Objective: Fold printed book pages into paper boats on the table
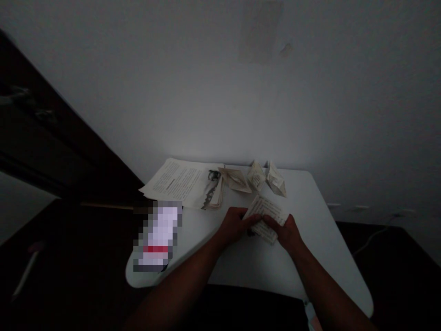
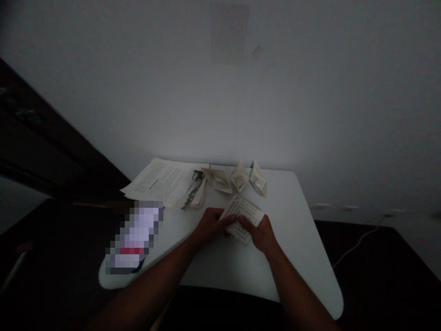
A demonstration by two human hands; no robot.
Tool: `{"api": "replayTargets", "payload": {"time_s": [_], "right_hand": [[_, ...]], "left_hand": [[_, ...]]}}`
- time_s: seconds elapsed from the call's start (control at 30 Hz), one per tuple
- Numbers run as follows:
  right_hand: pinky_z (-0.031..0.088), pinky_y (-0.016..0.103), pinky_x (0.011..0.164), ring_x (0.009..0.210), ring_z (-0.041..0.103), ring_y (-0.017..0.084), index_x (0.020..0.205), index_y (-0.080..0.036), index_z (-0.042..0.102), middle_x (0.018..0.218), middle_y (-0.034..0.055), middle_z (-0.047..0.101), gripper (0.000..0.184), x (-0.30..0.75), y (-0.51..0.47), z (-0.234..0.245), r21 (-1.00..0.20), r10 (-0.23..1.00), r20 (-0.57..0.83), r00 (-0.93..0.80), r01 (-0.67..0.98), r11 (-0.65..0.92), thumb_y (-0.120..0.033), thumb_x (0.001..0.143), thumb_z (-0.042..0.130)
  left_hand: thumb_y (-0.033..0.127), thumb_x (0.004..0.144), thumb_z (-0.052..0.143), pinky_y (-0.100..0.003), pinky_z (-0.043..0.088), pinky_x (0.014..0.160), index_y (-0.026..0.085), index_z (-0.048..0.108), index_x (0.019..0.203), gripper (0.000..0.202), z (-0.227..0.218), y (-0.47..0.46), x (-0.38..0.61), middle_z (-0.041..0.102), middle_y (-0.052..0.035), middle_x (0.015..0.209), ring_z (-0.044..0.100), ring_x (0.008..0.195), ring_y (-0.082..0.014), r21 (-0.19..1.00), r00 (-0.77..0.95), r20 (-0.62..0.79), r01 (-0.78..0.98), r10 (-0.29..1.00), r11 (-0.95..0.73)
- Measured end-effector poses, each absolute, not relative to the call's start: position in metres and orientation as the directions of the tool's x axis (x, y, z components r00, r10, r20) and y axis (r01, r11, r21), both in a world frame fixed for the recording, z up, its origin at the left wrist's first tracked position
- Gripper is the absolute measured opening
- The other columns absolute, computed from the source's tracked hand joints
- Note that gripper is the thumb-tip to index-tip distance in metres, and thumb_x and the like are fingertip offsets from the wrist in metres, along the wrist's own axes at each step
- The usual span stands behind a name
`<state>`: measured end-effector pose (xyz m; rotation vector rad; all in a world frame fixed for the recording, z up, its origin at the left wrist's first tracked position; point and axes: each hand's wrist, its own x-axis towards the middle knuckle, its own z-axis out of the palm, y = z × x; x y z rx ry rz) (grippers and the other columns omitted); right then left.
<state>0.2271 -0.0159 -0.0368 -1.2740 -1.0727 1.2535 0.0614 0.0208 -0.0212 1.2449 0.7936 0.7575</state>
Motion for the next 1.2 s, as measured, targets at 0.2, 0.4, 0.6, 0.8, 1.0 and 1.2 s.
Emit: {"api": "replayTargets", "payload": {"time_s": [0.2, 0.4, 0.6, 0.8, 1.0, 1.2], "right_hand": [[0.056, 0.038, 0.064, 0.075, 0.067, 0.026, 0.096, -0.014, 0.063, 0.092, 0.0115, 0.070, 0.042, 0.230, -0.016, -0.039, -0.983, 0.988, -0.111, 0.109, -0.156, -0.094, -0.042, 0.066, 0.072], [0.056, 0.037, 0.070, 0.078, 0.067, 0.026, 0.092, -0.013, 0.064, 0.093, 0.0117, 0.070, 0.038, 0.230, -0.016, -0.036, -0.986, 0.985, -0.117, 0.126, -0.135, -0.100, -0.039, 0.066, 0.073], [0.056, 0.038, 0.070, 0.079, 0.067, 0.026, 0.097, -0.014, 0.063, 0.096, 0.0115, 0.070, 0.041, 0.232, -0.017, -0.038, -0.983, 0.987, -0.115, 0.112, -0.154, -0.097, -0.040, 0.067, 0.072], [0.055, 0.037, 0.070, 0.079, 0.066, 0.025, 0.099, -0.014, 0.064, 0.096, 0.0111, 0.070, 0.042, 0.232, -0.019, -0.037, -0.992, 0.992, -0.120, -0.042, -0.042, -0.122, -0.042, 0.069, 0.070], [0.053, 0.037, 0.078, 0.087, 0.065, 0.024, 0.102, -0.015, 0.063, 0.099, 0.0095, 0.069, 0.041, 0.231, -0.019, -0.039, -0.994, 0.988, -0.106, -0.110, 0.010, -0.105, -0.040, 0.071, 0.068], [0.053, 0.036, 0.075, 0.082, 0.066, 0.023, 0.102, -0.014, 0.062, 0.096, 0.0093, 0.070, 0.040, 0.230, -0.019, -0.038, -0.993, 0.984, -0.115, -0.136, 0.009, -0.115, -0.039, 0.071, 0.068]], "left_hand": [[0.049, 0.074, 0.060, -0.020, 0.040, 0.043, 0.011, 0.065, 0.063, 0.040, -0.020, 0.022, 0.057, 0.060, -0.0034, 0.051, 0.052, 0.042, -0.0099, 0.986, 0.545, -0.098, -0.060, 0.833, 0.154], [0.052, 0.072, 0.061, -0.021, 0.041, 0.042, 0.012, 0.063, 0.061, 0.042, -0.015, 0.022, 0.056, 0.060, -0.0035, 0.047, 0.053, 0.039, -0.0110, 0.973, 0.568, -0.134, -0.078, 0.812, 0.215], [0.051, 0.073, 0.060, -0.023, 0.045, 0.049, 0.010, 0.064, 0.065, 0.042, -0.018, 0.024, 0.052, 0.063, -0.0048, 0.053, 0.056, 0.045, -0.0122, 0.979, 0.619, -0.126, -0.047, 0.775, 0.197], [0.045, 0.073, 0.062, -0.020, 0.039, 0.050, 0.010, 0.062, 0.066, 0.035, -0.026, 0.027, 0.054, 0.060, -0.0006, 0.058, 0.053, 0.052, -0.0096, 0.998, 0.474, -0.034, -0.028, 0.880, 0.054], [0.041, 0.069, 0.067, -0.021, 0.039, 0.053, 0.011, 0.062, 0.064, 0.031, -0.026, 0.028, 0.056, 0.057, 0.0012, 0.058, 0.049, 0.052, -0.0090, 0.980, 0.419, -0.065, -0.146, 0.906, 0.138], [0.041, 0.065, 0.069, -0.022, 0.036, 0.052, 0.012, 0.059, 0.062, 0.031, -0.026, 0.027, 0.058, 0.055, 0.0021, 0.056, 0.047, 0.051, -0.0087, 0.944, 0.416, -0.130, -0.225, 0.900, 0.240]]}}
